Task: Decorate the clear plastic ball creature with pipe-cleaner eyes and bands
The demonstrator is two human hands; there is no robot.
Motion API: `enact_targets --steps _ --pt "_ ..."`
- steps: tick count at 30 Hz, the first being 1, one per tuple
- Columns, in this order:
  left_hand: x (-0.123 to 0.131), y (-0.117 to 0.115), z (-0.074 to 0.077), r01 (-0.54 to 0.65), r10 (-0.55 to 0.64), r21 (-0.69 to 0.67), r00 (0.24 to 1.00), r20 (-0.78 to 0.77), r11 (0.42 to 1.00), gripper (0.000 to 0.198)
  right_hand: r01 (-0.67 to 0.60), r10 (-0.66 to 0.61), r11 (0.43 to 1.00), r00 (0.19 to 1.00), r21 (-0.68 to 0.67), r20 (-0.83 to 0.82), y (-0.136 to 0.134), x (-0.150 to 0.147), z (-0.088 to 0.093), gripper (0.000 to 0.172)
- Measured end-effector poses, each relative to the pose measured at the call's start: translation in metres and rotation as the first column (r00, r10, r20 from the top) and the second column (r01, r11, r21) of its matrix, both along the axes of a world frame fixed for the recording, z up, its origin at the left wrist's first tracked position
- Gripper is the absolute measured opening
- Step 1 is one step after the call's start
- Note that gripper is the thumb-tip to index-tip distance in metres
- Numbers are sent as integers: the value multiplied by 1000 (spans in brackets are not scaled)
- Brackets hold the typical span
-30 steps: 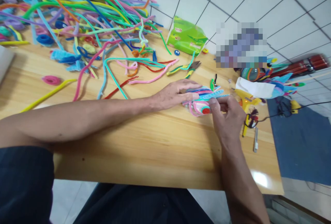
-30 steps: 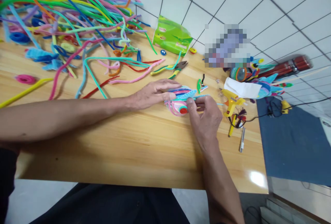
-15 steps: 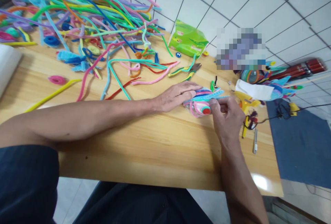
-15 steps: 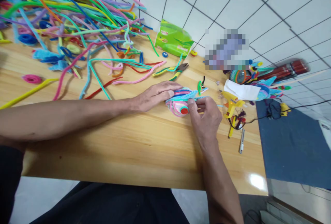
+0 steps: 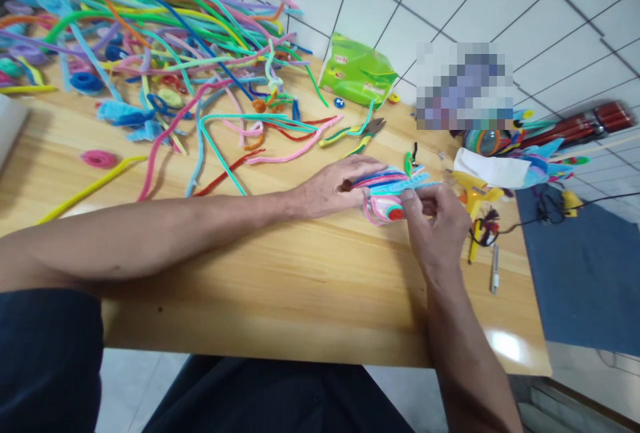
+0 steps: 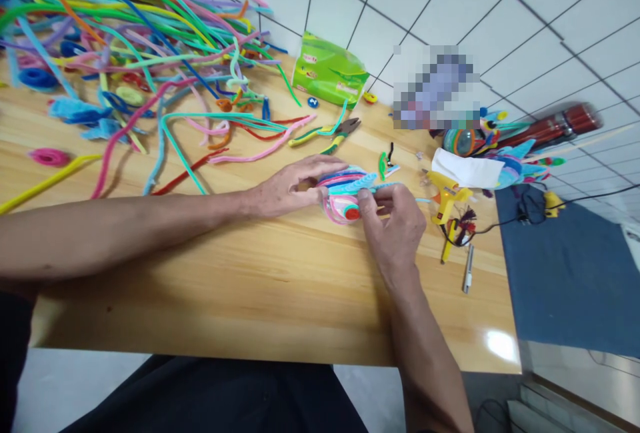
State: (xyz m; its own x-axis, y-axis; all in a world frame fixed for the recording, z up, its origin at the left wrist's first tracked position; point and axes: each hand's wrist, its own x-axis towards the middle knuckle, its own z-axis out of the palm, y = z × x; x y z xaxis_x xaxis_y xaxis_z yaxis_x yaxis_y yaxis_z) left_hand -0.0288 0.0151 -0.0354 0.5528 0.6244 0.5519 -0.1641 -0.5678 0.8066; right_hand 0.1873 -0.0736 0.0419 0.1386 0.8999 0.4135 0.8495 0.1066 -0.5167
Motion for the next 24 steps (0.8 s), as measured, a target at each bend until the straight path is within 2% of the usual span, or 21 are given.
enact_targets --steps 14,24 --pt "-4 -1 4 29 -31 -32 998 -60 999 54 26 -26 999 1000 -25 -17 1 0 2 35" --pt "-1 0 3 -1 0 -13 999 -53 1000 51 17 -18 1000 1000 -26 -15 -1 -1 2 34"
